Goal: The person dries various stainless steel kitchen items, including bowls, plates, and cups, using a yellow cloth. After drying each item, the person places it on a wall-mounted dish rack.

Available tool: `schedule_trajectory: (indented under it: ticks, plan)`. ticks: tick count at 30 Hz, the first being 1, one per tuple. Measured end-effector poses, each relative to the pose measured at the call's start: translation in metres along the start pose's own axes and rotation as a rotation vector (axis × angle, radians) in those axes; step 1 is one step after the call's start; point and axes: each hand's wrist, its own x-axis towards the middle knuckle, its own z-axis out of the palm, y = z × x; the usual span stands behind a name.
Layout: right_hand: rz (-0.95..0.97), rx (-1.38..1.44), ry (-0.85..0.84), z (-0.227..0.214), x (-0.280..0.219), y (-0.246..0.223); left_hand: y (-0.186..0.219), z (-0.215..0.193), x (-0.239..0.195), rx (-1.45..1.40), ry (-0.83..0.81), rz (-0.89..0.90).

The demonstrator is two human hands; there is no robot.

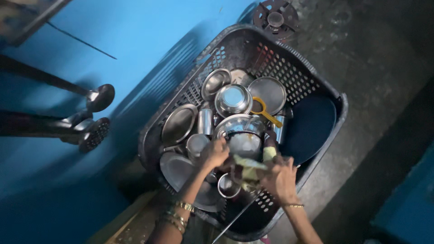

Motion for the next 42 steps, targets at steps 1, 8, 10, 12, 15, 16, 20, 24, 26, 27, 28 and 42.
schedule_trajectory:
  ticks: [1, 8, 10, 12, 15, 16, 20, 24, 26, 27, 28, 42]
  plan:
    - [-0.074, 0.033, 0.078, -0.002, 0.008, 0.003, -0.003, 0.004, 0.01, 0.013, 0.17, 0.042]
    - [-0.528, 0.217, 0.11, 0.032, 0.067, 0.012, -0.034, 0.042, 0.087, 0.105, 0.201, 0.106]
    - [-0.495, 0.263, 0.073, 0.048, 0.078, 0.009, -0.043, 0.061, 0.096, 0.103, 0.108, 0.011]
    - [-0.367, 0.288, 0.009, 0.061, 0.086, 0.007, -0.052, 0.077, 0.1, 0.115, 0.211, 0.029]
    - [-0.441, 0.348, 0.064, 0.071, 0.092, 0.014, -0.061, 0.093, 0.096, 0.091, 0.32, 0.08]
    - [-0.438, 0.367, 0.058, 0.073, 0.095, 0.017, -0.061, 0.095, 0.095, 0.075, 0.356, 0.105]
    - [-0.42, 0.294, 0.007, 0.085, 0.101, 0.024, -0.053, 0.079, 0.083, -0.001, 0.316, 0.068]
    - [-0.459, 0.215, -0.133, 0.088, 0.097, 0.021, -0.032, 0.046, 0.072, -0.003, 0.272, 0.033]
    - [-0.469, 0.293, -0.084, 0.078, 0.081, 0.02, -0.025, 0.03, 0.065, 0.0, 0.19, 0.001]
    - [-0.474, 0.333, -0.061, 0.069, 0.069, 0.02, -0.025, 0.024, 0.059, -0.001, 0.115, -0.027]
    - [-0.47, 0.271, -0.065, 0.062, 0.056, 0.016, -0.026, 0.018, 0.053, -0.001, 0.039, -0.052]
    - [-0.639, 0.874, -0.055, 0.021, 0.052, 0.023, -0.018, 0.006, 0.01, -0.624, 0.147, -0.071]
